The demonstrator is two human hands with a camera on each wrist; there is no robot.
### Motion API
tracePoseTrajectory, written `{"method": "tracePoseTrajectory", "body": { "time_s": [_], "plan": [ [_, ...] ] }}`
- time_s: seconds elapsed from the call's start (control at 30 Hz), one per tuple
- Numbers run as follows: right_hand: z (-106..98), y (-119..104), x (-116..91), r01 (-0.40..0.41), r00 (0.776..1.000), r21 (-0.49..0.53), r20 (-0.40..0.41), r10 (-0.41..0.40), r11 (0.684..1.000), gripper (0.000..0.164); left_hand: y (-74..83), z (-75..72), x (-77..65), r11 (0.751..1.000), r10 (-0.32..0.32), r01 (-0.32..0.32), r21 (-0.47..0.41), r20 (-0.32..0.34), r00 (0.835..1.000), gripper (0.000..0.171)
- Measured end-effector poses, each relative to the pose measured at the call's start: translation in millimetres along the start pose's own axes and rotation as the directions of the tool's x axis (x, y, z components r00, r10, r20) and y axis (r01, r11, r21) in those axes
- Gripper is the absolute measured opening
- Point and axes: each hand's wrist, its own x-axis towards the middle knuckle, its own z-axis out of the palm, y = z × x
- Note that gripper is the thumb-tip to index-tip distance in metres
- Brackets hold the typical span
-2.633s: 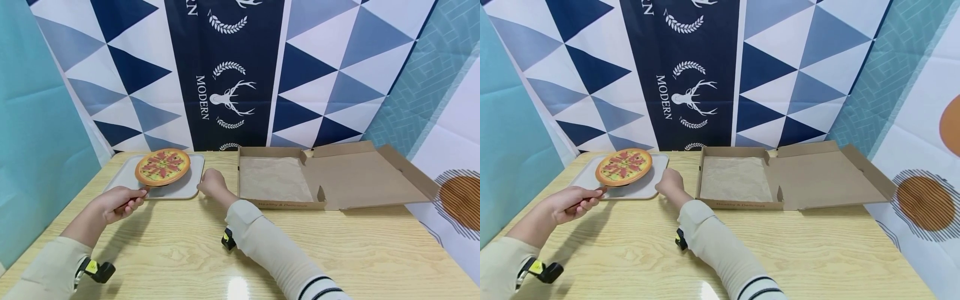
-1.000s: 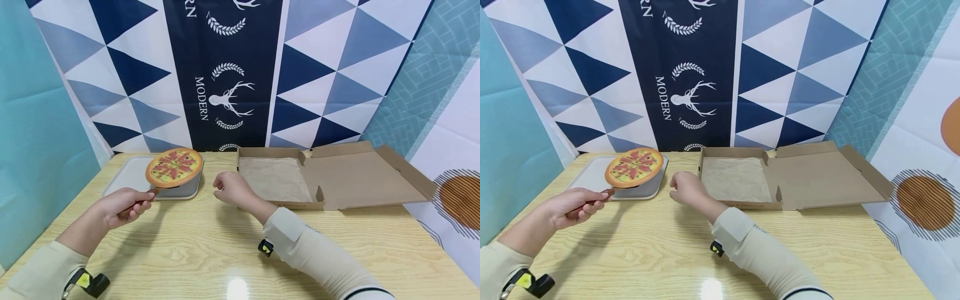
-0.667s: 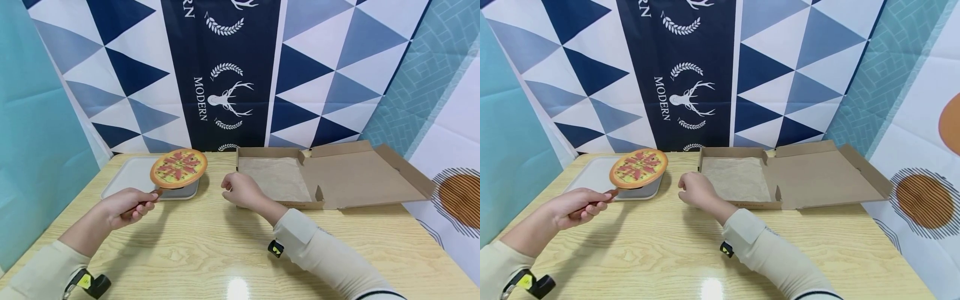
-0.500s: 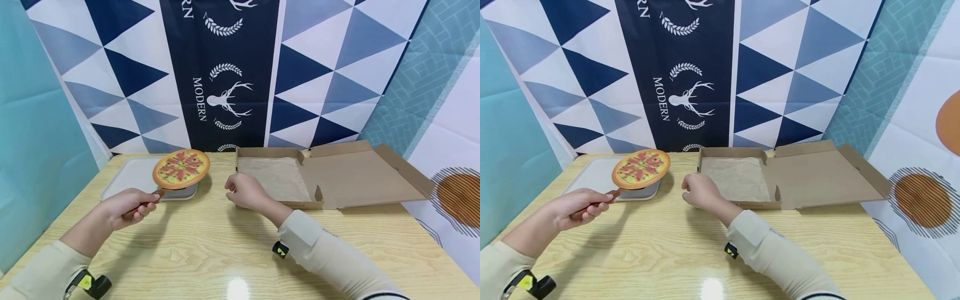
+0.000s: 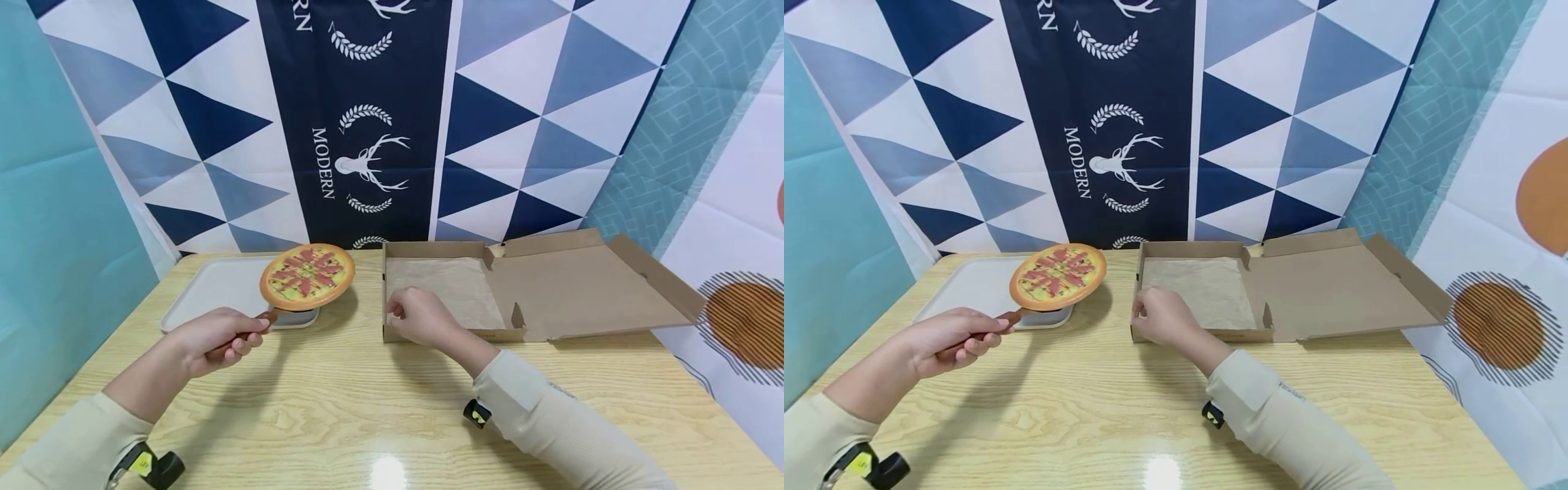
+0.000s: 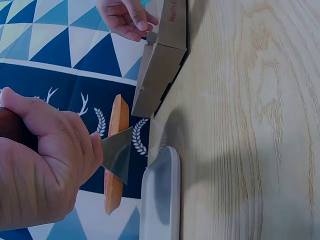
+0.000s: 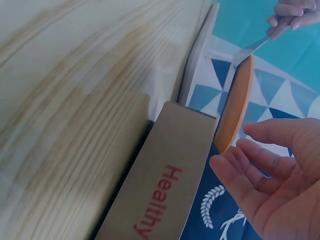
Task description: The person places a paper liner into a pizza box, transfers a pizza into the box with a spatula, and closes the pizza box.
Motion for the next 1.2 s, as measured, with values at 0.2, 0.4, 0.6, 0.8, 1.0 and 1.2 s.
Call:
{"method": "tracePoseTrajectory", "body": {
  "time_s": [0.2, 0.4, 0.6, 0.8, 1.0, 1.2],
  "plan": [
    [-3, 9, -6, -0.026, 1.000, -0.014, 0.015, 0.026, 1.000, 0.009, 0.5, 3.7, 0.6, 1.000, 0.003, -0.003, 0.002, 0.011, 1.000, 0.019],
    [-6, 19, -13, -0.033, 0.999, -0.054, 0.012, 0.034, 0.998, 0.010, 2.1, 8.0, 1.5, 1.000, 0.010, -0.010, 0.020, 0.020, 1.000, 0.020],
    [-10, 28, -19, -0.014, 1.000, -0.068, -0.019, 0.013, 0.998, 0.009, 3.4, 14.6, 1.1, 0.999, 0.015, -0.015, 0.048, 0.000, 1.000, 0.024],
    [-12, 35, -25, 0.000, 1.000, -0.077, -0.021, -0.002, 0.997, 0.009, 3.3, 20.4, 1.5, 0.998, 0.011, -0.011, 0.063, 0.001, 1.000, 0.022],
    [-16, 43, -30, 0.011, 1.000, -0.082, -0.026, -0.013, 0.997, 0.013, 2.9, 24.7, 2.1, 0.999, 0.007, -0.007, 0.052, 0.016, 1.000, 0.022],
    [-20, 52, -34, 0.016, 0.999, -0.105, -0.027, -0.019, 0.994, 0.013, 3.3, 27.9, 2.6, 0.999, 0.021, -0.022, 0.046, 0.038, 0.999, 0.020]
  ]
}}
